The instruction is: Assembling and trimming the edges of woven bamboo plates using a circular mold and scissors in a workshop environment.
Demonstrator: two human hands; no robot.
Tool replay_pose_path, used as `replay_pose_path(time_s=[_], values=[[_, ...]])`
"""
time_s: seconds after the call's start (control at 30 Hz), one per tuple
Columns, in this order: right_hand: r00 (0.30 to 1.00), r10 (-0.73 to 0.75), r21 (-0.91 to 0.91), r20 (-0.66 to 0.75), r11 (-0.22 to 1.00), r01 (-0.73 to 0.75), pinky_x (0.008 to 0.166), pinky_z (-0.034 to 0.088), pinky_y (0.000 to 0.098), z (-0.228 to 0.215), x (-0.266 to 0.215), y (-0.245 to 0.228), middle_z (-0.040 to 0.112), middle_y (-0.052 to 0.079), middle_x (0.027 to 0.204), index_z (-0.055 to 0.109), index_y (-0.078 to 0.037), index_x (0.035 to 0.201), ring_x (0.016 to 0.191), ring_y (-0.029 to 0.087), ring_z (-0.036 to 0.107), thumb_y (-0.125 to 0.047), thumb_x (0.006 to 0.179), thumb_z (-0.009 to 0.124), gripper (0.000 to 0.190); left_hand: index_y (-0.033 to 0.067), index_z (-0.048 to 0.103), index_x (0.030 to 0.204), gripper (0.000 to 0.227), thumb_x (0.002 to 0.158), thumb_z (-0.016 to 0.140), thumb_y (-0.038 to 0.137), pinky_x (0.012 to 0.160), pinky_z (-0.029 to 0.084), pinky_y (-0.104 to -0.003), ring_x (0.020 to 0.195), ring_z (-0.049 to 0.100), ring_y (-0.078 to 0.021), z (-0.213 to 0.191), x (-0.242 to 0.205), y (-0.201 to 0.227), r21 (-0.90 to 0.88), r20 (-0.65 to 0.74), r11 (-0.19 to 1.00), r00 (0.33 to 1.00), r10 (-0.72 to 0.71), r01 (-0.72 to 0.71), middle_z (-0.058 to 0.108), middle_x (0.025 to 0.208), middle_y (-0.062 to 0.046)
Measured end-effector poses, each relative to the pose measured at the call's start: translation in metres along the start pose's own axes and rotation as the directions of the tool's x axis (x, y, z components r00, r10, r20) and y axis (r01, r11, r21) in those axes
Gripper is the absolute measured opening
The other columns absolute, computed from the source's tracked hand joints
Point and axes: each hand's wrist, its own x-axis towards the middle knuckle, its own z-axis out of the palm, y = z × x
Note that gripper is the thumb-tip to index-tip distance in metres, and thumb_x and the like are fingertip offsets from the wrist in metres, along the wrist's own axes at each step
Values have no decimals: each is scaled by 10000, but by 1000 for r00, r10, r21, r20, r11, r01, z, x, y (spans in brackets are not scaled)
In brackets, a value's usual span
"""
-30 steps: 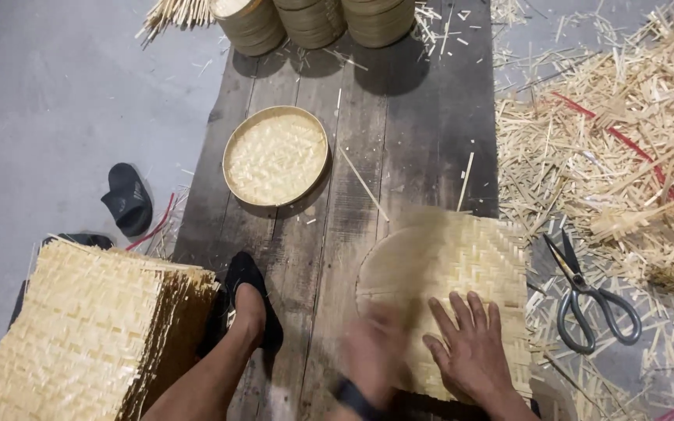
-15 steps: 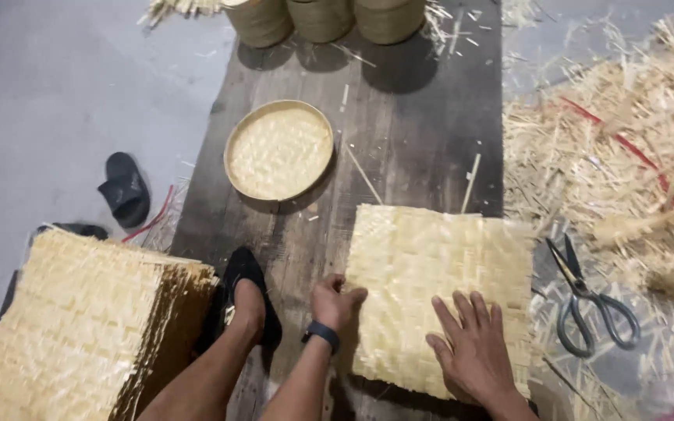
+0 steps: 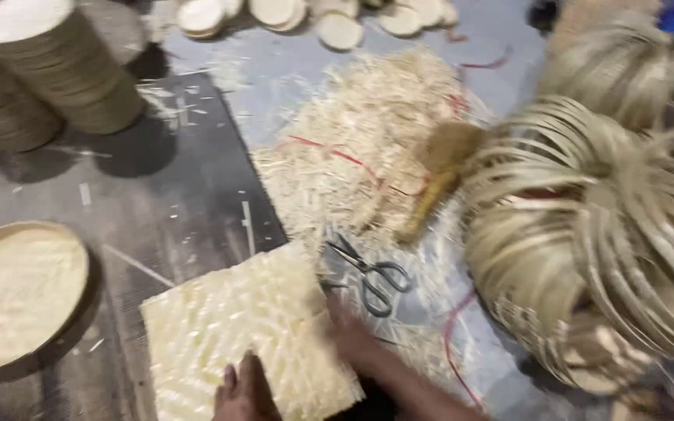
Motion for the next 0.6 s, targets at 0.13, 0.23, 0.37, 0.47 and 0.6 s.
replay_pose_path(time_s=[0.13,0.23,0.37,0.47,0.6], values=[[866,183,-132,-465,953,-272,1100,356,509,-133,-25,113,495,248,1406,606,-72,1390,1304,399,435,26,900,660,503,83,569,1373,590,806,696,187,895,499,-604,1192,598,-503,91,24,-36,-7,-316,1000,949,-16,14,636,1398,-169],[609,316,-132,-727,807,-576,890,511,486,-256,-97,174,637,269,1154,634,30,1335,994,371,632,-51,1107,652,242,172,745,1205,325,892,699,248,875,552,-582,1067,719,-434,100,24,-26,-99,-581,983,794,-182,153,742,1144,-179],[722,465,-202,-512,752,-628,844,579,469,-346,-165,263,749,255,824,753,37,1159,782,325,742,-170,1103,673,229,207,765,1149,258,907,713,282,911,563,-589,1028,735,-439,97,24,-24,-190,-678,970,694,-243,153,726,1012,-288],[763,409,-177,-500,815,-552,825,569,448,-359,-197,361,738,230,838,744,31,1144,782,306,728,-140,1062,658,209,206,775,1125,257,882,723,274,851,574,-574,956,726,-453,97,29,-25,-120,-676,975,705,-217,185,732,1055,-315],[835,281,-119,-472,919,-376,788,549,405,-386,-197,481,714,179,865,727,19,1115,783,267,698,-80,981,627,194,201,771,1108,229,896,721,268,798,582,-556,930,739,-453,92,27,-30,-181,-690,974,688,-224,136,729,970,-294]])
